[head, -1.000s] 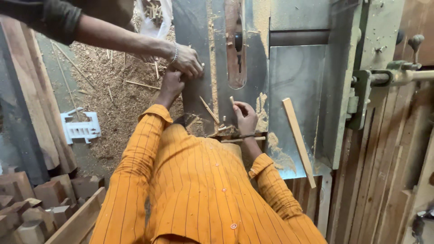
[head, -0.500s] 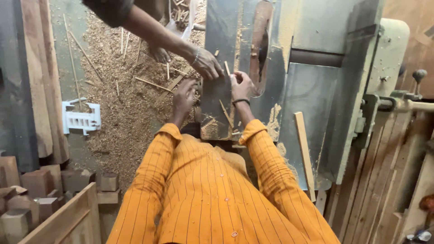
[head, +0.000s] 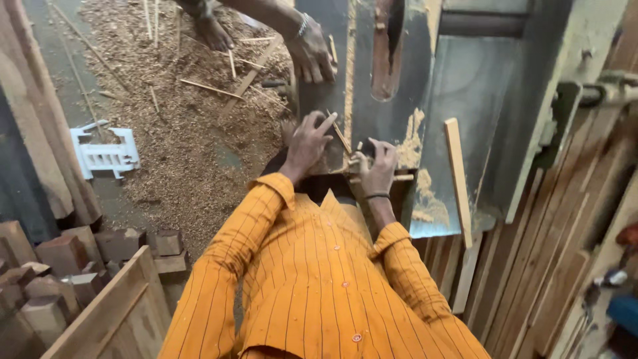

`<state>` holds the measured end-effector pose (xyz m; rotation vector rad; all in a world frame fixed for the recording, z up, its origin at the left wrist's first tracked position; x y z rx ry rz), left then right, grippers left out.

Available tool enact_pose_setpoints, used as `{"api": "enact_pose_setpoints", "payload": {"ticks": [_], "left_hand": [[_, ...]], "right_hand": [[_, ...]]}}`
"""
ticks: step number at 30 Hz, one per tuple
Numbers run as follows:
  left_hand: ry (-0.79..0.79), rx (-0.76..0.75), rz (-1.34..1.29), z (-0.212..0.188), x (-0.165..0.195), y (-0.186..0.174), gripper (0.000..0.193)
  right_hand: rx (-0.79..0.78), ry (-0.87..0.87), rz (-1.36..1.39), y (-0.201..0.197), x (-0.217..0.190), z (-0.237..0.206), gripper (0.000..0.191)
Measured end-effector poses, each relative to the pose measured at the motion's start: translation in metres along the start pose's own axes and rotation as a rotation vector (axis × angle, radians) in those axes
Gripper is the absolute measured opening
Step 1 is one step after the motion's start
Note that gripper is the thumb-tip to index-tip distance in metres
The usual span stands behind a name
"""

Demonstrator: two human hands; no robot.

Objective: The person feeds thin wooden sticks into a table saw, cutting them into short segments. A coworker collects the cut pieces into a plastic bag. The person then gathers the cut pieces and places them into the bag.

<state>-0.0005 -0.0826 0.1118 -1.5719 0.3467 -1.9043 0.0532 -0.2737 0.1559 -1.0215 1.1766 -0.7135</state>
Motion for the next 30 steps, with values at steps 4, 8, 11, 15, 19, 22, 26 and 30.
{"api": "enact_pose_setpoints", "payload": {"ticks": [4, 8, 11, 15, 19, 22, 26, 30], "left_hand": [[0.07, -0.005, 0.091, 0.004, 0.013, 0.003, 0.019], [0.109, 0.018, 0.206, -0.013, 0.022, 0.001, 0.01], [0.001, -0.163, 0.005, -0.039, 0.024, 0.013, 0.007], [0.134, -0.244, -0.276, -0.082, 0.063, 0.009, 0.01], [-0.099, -0.314, -0.566, -0.126, 0.091, -0.003, 0.014], [-0.185, -0.358, -0.767, -0.155, 0.112, -0.026, 0.012], [-0.318, -0.388, -1.011, -0.187, 0.131, -0.034, 0.015], [-0.364, -0.358, -1.204, -0.199, 0.135, -0.028, 0.015]], "right_hand": [[-0.245, 0.079, 0.181, 0.021, 0.022, -0.03, 0.019], [-0.223, 0.139, 0.152, 0.016, 0.037, -0.049, 0.013], [-0.147, 0.325, 0.289, -0.008, 0.041, -0.064, 0.021], [0.165, -0.125, 0.272, -0.082, 0.001, -0.104, 0.04], [-0.158, -0.207, 0.312, -0.087, -0.011, -0.152, 0.019], [-0.207, -0.08, 0.58, -0.083, -0.006, -0.192, 0.016], [-0.446, 0.22, 1.028, -0.035, 0.009, -0.24, 0.026], [-0.609, 0.396, 1.378, 0.001, 0.018, -0.263, 0.03]]}}
Point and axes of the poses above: each hand's wrist, its own z-axis towards the middle knuckle, its own y-axis out of the palm, x = y × z, the point moved 7 cm from there along z, towards the middle knuckle, and after that the axes turned 11 degrees about y, right-handed, at the moved point
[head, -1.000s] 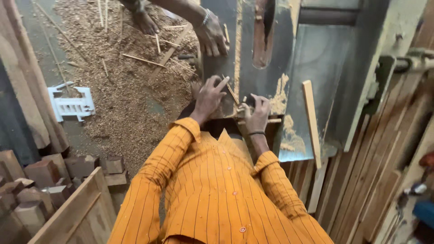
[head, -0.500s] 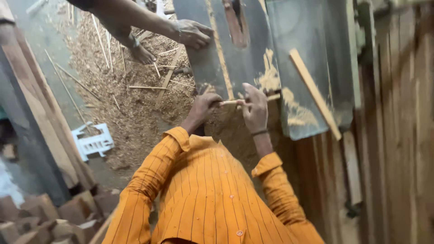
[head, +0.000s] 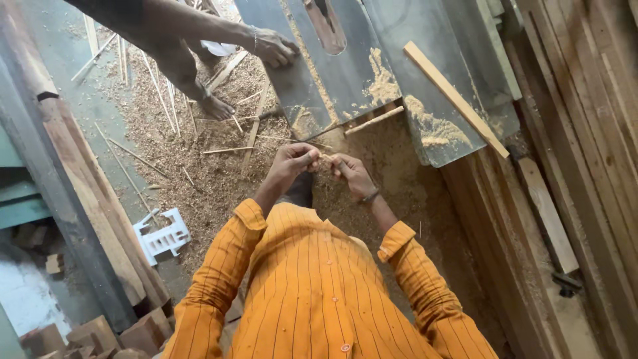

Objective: The person feeds thin wooden sticks into a table saw, cutting them into short segments. A coworker collects the cut pieces into a plastic bag. The person then gathers the cut pieces and places them into the bag.

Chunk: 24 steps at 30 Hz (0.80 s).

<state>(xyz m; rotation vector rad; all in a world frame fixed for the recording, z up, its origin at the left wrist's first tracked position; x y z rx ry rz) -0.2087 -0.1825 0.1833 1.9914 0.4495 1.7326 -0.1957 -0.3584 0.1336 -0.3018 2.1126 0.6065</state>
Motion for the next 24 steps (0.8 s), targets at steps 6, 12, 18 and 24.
{"api": "enact_pose_setpoints", "payload": {"ticks": [6, 12, 18, 24], "left_hand": [[0.032, 0.368, -0.439, 0.021, -0.041, -0.011, 0.01], [0.08, 0.448, 0.172, 0.039, -0.047, -0.086, 0.02], [-0.089, 0.729, 0.315, -0.001, -0.068, -0.138, 0.021], [-0.298, 0.959, 0.718, -0.049, -0.084, -0.126, 0.021]], "right_hand": [[-0.181, 0.183, 0.744, 0.024, -0.005, 0.029, 0.023], [-0.047, 0.001, 0.695, -0.039, -0.072, 0.089, 0.023], [0.379, -0.408, -0.563, -0.125, -0.195, 0.18, 0.017], [0.496, -0.543, -0.898, -0.153, -0.251, 0.241, 0.01]]}}
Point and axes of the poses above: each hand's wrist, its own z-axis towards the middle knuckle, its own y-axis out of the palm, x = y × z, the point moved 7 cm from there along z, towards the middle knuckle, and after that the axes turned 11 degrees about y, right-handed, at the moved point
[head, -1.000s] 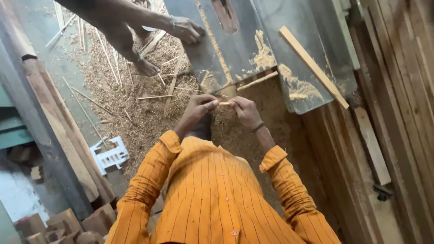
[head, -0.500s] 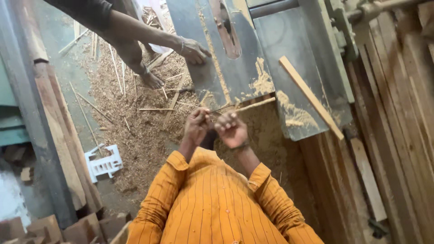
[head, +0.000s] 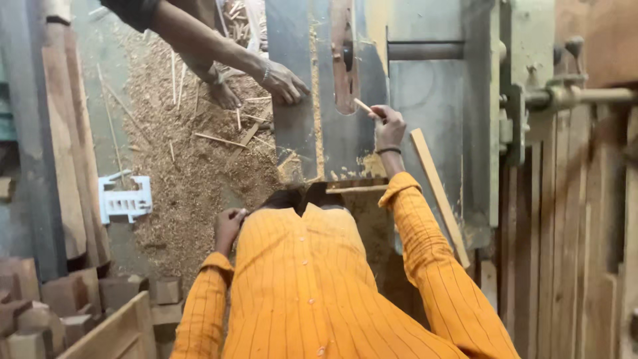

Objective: The person feeds thin wooden sticks into a table saw, cutting them into short segments. A coworker collects the cut pieces into a plastic bag. The person then gathers the cut pieces and places them into the bag.

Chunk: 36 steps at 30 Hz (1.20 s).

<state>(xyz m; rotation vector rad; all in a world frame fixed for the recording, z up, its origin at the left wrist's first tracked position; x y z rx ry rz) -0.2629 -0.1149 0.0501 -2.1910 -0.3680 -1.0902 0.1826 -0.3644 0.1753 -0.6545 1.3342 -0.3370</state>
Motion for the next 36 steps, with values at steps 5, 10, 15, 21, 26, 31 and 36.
{"api": "enact_pose_setpoints", "payload": {"ticks": [5, 10, 15, 21, 26, 31, 36], "left_hand": [[-0.164, 0.145, -0.257, -0.046, -0.025, 0.013, 0.021], [-0.339, 0.419, -0.257, -0.131, -0.061, 0.029, 0.018], [-0.604, 0.372, -0.193, -0.182, -0.09, 0.076, 0.02], [-0.471, 0.456, -0.136, -0.171, -0.053, 0.119, 0.02], [-0.327, 0.418, -0.191, -0.119, 0.004, 0.137, 0.019], [-0.312, 0.39, -0.328, -0.078, 0.015, 0.13, 0.016], [-0.277, 0.42, -0.3, -0.067, 0.016, 0.112, 0.015]], "right_hand": [[-0.008, -0.283, -0.012, 0.018, -0.007, 0.071, 0.01], [-0.093, -0.377, -0.076, 0.037, 0.011, 0.1, 0.011], [-0.086, -0.515, -0.078, 0.038, 0.021, 0.104, 0.01], [-0.169, -0.47, -0.014, 0.055, 0.034, 0.121, 0.008], [-0.194, -0.469, -0.051, 0.064, 0.032, 0.147, 0.006], [-0.143, -0.472, -0.121, 0.068, 0.029, 0.166, 0.007], [-0.135, -0.439, -0.134, 0.068, 0.026, 0.173, 0.008]]}}
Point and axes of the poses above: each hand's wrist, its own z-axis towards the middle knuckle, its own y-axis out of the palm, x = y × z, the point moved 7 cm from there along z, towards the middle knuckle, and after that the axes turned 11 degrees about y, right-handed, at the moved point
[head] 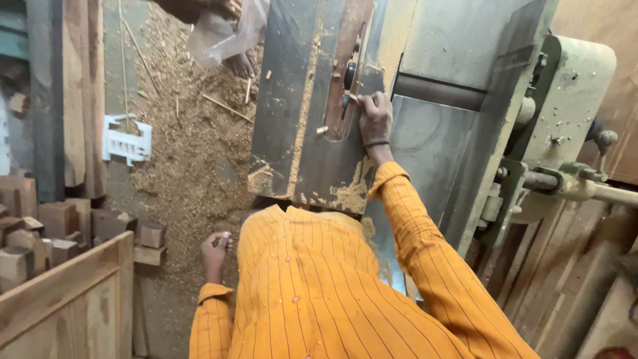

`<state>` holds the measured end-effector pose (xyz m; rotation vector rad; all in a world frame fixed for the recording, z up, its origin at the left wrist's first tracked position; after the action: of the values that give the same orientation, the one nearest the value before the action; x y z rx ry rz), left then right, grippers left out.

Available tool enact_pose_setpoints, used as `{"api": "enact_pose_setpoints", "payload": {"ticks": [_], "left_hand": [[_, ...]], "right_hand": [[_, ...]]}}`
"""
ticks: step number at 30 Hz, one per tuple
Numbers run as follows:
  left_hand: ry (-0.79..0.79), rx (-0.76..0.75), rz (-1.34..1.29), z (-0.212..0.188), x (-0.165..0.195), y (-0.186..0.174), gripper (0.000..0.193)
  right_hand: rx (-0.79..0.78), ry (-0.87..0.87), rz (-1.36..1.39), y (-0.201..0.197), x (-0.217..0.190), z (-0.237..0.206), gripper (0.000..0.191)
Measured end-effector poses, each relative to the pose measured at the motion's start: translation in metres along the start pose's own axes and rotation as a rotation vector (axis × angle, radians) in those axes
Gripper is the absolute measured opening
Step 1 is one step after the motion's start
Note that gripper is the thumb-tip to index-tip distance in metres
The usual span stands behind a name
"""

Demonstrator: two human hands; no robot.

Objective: The person feeds thin wooden sticks into a table saw, cutting them into short segments. A coworker collects the cut pieces into a plastic bag. The person then gathers the cut pieces and places them into the bag.

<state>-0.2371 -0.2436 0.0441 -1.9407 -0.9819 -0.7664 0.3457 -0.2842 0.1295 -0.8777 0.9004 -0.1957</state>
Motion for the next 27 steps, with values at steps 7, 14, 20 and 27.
{"api": "enact_pose_setpoints", "payload": {"ticks": [7, 14, 20, 27], "left_hand": [[-0.02, -0.021, -0.011, 0.011, 0.001, -0.007, 0.016], [0.022, -0.073, -0.163, 0.001, -0.015, -0.01, 0.016], [0.035, 0.062, -0.234, -0.019, -0.03, -0.04, 0.018], [-0.103, 0.29, -0.187, -0.091, -0.082, -0.071, 0.025]], "right_hand": [[-0.036, 0.333, 0.145, -0.016, 0.003, -0.077, 0.008], [-0.421, 0.972, 1.025, 0.068, -0.043, -0.137, 0.021], [-0.236, 0.519, 0.286, 0.081, -0.146, -0.039, 0.016], [-0.202, 0.355, -0.006, 0.102, -0.195, -0.02, 0.019]]}}
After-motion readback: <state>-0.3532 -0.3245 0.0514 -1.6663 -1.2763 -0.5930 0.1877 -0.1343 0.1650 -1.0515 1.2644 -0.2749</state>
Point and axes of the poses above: each hand's wrist, its own z-axis towards the middle knuckle, its own y-axis out of the palm, x = y × z, the point moved 7 cm from there along z, towards the middle knuckle, and after that the axes turned 11 degrees about y, right-handed, at the moved point
